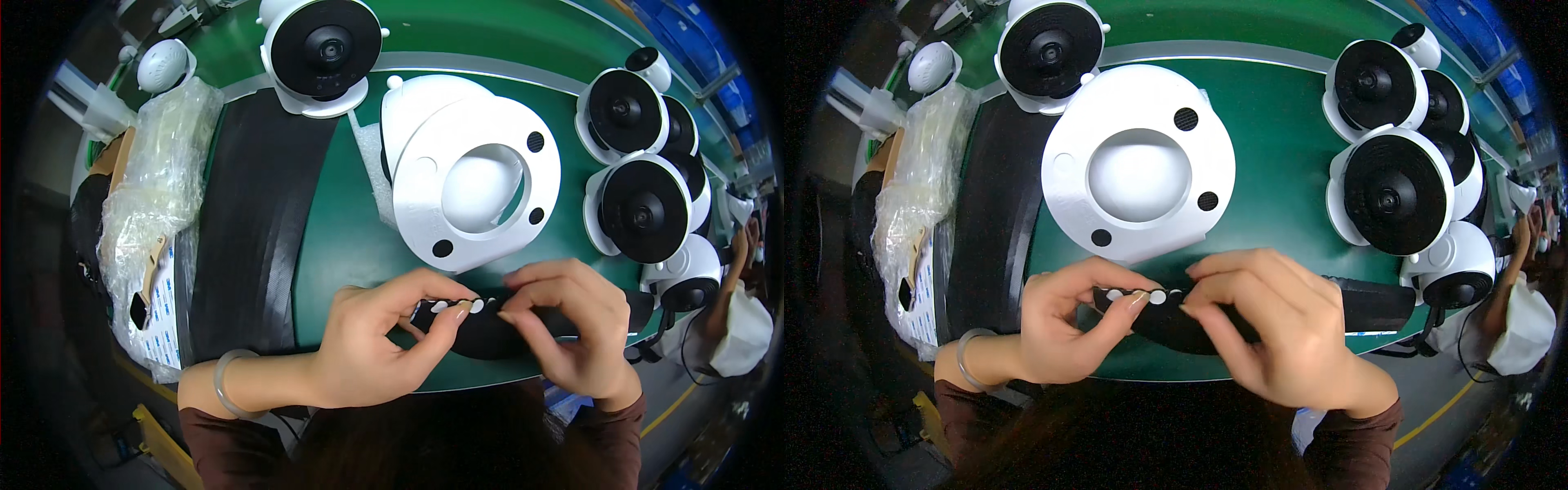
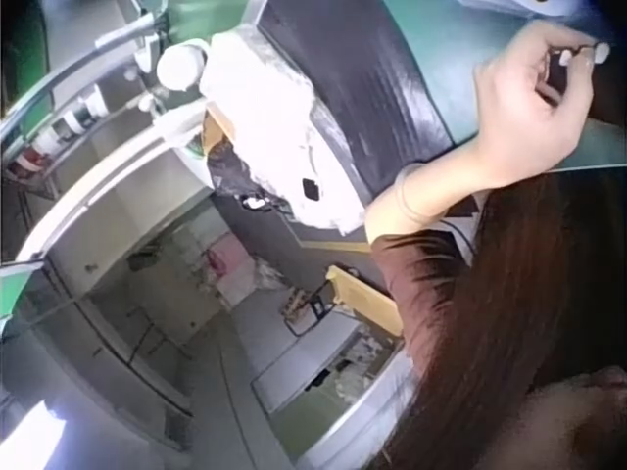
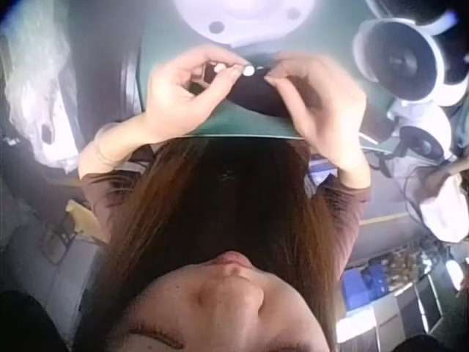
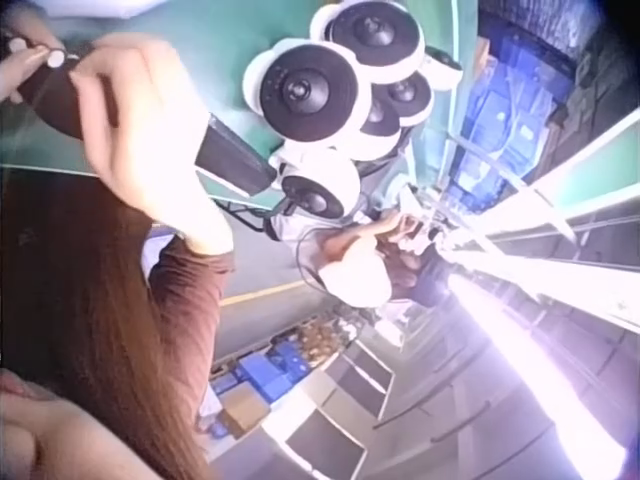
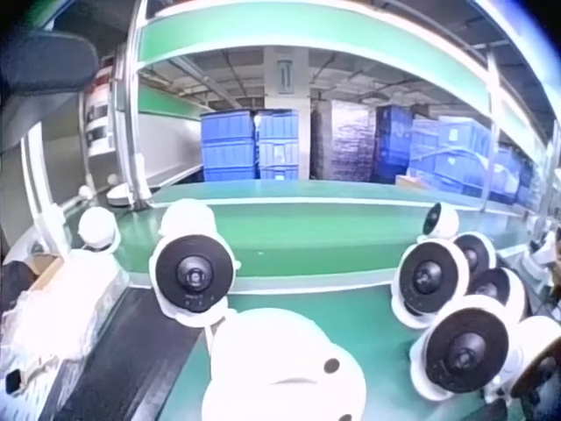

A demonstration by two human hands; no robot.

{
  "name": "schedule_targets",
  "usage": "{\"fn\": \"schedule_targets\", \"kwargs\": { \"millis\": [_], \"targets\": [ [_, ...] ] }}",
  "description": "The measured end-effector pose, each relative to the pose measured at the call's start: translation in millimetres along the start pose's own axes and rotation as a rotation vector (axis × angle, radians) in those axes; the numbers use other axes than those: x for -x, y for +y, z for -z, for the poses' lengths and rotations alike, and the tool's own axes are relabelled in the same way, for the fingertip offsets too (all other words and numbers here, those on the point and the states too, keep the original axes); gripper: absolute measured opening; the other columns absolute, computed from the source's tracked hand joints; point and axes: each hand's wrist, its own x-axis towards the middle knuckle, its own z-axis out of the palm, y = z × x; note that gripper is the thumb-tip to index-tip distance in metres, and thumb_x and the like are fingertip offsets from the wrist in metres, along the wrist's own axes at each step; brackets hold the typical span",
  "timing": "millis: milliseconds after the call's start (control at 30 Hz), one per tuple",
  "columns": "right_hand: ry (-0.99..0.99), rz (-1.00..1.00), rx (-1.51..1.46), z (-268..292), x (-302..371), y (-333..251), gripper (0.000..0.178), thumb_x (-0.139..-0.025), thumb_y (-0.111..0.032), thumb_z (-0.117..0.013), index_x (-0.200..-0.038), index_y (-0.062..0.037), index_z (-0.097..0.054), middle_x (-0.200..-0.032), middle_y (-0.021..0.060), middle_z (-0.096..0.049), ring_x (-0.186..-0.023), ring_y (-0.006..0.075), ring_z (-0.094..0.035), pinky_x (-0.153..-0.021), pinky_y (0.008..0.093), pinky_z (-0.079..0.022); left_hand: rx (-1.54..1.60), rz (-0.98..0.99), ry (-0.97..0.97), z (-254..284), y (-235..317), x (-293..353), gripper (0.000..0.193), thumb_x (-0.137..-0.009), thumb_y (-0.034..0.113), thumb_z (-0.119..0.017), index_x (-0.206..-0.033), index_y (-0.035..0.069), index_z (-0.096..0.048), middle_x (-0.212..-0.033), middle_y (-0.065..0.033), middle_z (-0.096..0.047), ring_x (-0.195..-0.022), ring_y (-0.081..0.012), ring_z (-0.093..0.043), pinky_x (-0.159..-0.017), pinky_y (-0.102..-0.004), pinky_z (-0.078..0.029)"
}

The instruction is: Applying adhesive pads to the base of security camera components on an assembly line.

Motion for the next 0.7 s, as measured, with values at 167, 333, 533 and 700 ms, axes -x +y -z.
{"fn": "schedule_targets", "kwargs": {
  "millis": [167,333,533,700],
  "targets": [
    [0.016,-0.046,-0.106,-2.1,-0.9,5.0,0.016,-0.062,0.000,-0.067,-0.075,-0.0022,-0.058,-0.080,0.0095,-0.060,-0.068,0.0221,-0.059,-0.058,0.0278,-0.047,-0.032,-0.074,0.001,-0.5,-1.5,-0.3,0.010,-0.075,0.002,-0.059,-0.085,0.000,-0.059,-0.074,-0.0039,-0.063,-0.060,-0.0090,-0.060,-0.047,-0.0199,-0.050],
    [0.001,-0.047,-0.095,-3.8,-0.3,2.9,0.015,-0.062,0.000,-0.068,-0.075,-0.0023,-0.059,-0.081,0.0094,-0.060,-0.068,0.0222,-0.059,-0.058,0.0275,-0.047,-0.103,-0.124,-0.014,1.1,1.3,-0.5,0.010,-0.074,0.001,-0.059,-0.084,0.000,-0.059,-0.074,-0.0037,-0.062,-0.060,-0.0100,-0.060,-0.047,-0.0205,-0.050],
    [0.010,-0.032,-0.064,-3.3,-0.9,1.5,0.014,-0.062,0.000,-0.067,-0.074,-0.0025,-0.059,-0.081,0.0097,-0.060,-0.068,0.0213,-0.059,-0.059,0.0261,-0.046,-0.079,-0.119,-0.012,1.0,-1.9,-0.8,0.011,-0.074,0.001,-0.059,-0.084,0.000,-0.058,-0.074,-0.0042,-0.062,-0.060,-0.0096,-0.060,-0.047,-0.0206,-0.049],
    [0.172,-0.046,-0.093,28.7,-21.1,-16.1,0.008,-0.062,-0.003,-0.058,-0.067,0.0013,-0.054,-0.091,0.0175,-0.057,-0.085,0.0219,-0.054,-0.077,0.0310,-0.041,0.123,-0.006,0.067,-9.8,-2.0,0.3,0.039,-0.074,0.000,-0.059,-0.104,-0.003,-0.036,-0.071,-0.0102,-0.062,-0.061,-0.0131,-0.061,-0.046,-0.0204,-0.046]
  ]
}}
